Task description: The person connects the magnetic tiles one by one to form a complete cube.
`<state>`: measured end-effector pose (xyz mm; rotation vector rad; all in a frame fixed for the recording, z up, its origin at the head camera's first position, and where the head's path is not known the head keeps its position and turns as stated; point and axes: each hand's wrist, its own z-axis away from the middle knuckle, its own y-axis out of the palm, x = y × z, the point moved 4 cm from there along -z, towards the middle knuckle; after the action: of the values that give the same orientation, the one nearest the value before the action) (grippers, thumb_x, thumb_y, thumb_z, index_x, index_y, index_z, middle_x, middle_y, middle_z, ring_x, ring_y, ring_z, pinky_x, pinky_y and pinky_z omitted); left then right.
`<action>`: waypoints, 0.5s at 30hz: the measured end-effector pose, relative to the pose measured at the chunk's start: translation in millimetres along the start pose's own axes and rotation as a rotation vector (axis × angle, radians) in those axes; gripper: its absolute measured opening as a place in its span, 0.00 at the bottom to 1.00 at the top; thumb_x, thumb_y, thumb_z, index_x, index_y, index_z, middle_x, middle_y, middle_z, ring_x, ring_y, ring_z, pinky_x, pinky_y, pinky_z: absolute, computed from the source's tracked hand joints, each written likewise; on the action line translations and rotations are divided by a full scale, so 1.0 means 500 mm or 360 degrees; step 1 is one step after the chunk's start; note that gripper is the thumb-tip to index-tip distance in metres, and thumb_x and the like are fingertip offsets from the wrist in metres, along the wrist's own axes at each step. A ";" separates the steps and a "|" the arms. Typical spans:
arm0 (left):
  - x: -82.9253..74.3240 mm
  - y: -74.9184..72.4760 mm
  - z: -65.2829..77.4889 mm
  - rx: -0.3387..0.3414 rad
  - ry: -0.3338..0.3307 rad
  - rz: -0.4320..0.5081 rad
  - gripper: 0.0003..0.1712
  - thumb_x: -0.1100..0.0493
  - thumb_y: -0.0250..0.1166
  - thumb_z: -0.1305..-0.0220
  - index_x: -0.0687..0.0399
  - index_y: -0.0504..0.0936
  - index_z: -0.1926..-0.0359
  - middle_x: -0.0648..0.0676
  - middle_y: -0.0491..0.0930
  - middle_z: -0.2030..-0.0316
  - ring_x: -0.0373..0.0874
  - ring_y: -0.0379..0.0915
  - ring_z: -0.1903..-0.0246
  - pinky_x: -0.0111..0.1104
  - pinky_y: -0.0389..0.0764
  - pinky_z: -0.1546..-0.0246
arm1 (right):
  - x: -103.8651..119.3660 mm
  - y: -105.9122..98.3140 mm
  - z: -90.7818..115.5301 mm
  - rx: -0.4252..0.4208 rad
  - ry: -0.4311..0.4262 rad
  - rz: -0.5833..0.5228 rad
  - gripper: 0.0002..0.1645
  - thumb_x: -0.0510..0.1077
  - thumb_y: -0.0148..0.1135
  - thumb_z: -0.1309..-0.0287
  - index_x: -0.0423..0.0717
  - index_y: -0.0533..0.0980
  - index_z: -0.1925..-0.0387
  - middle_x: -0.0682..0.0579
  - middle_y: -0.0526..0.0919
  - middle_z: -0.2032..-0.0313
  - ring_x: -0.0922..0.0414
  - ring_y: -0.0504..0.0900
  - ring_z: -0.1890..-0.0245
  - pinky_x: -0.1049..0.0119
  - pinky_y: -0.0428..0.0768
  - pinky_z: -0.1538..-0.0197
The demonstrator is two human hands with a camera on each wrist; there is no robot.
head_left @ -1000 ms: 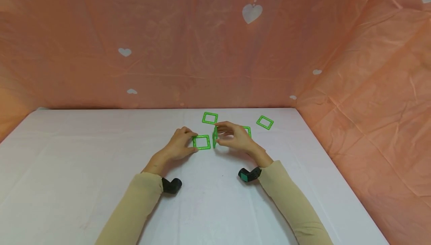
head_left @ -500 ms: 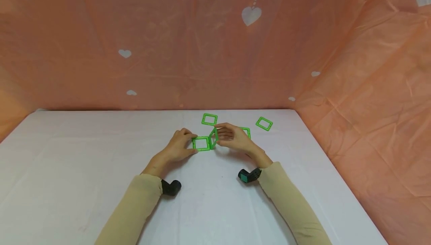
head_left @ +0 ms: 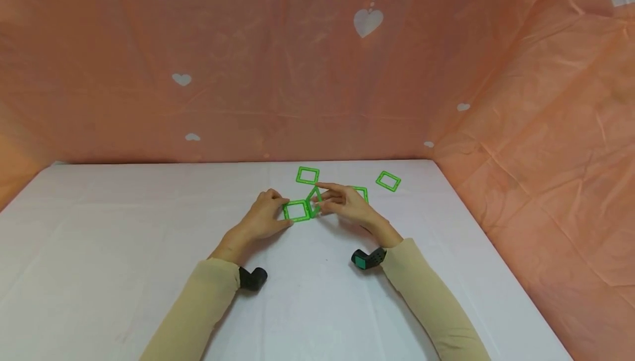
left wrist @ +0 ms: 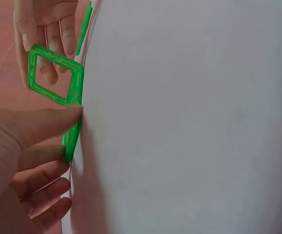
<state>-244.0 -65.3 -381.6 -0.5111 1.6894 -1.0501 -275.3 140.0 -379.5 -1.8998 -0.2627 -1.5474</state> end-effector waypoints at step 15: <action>-0.004 -0.010 0.008 0.0050 0.0045 0.0015 0.26 0.64 0.64 0.41 0.74 0.75 0.44 0.66 0.71 0.52 0.58 0.65 0.50 0.48 0.70 0.47 | 0.006 -0.015 -0.002 -0.0105 -0.0001 0.0151 0.26 0.36 0.56 0.36 0.33 0.68 0.37 0.34 0.81 0.55 0.46 0.81 0.57 0.61 0.78 0.51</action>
<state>-240.5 -68.0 -376.8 -0.4694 1.6958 -1.0800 -279.3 144.1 -373.9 -1.9353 -0.1212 -1.5090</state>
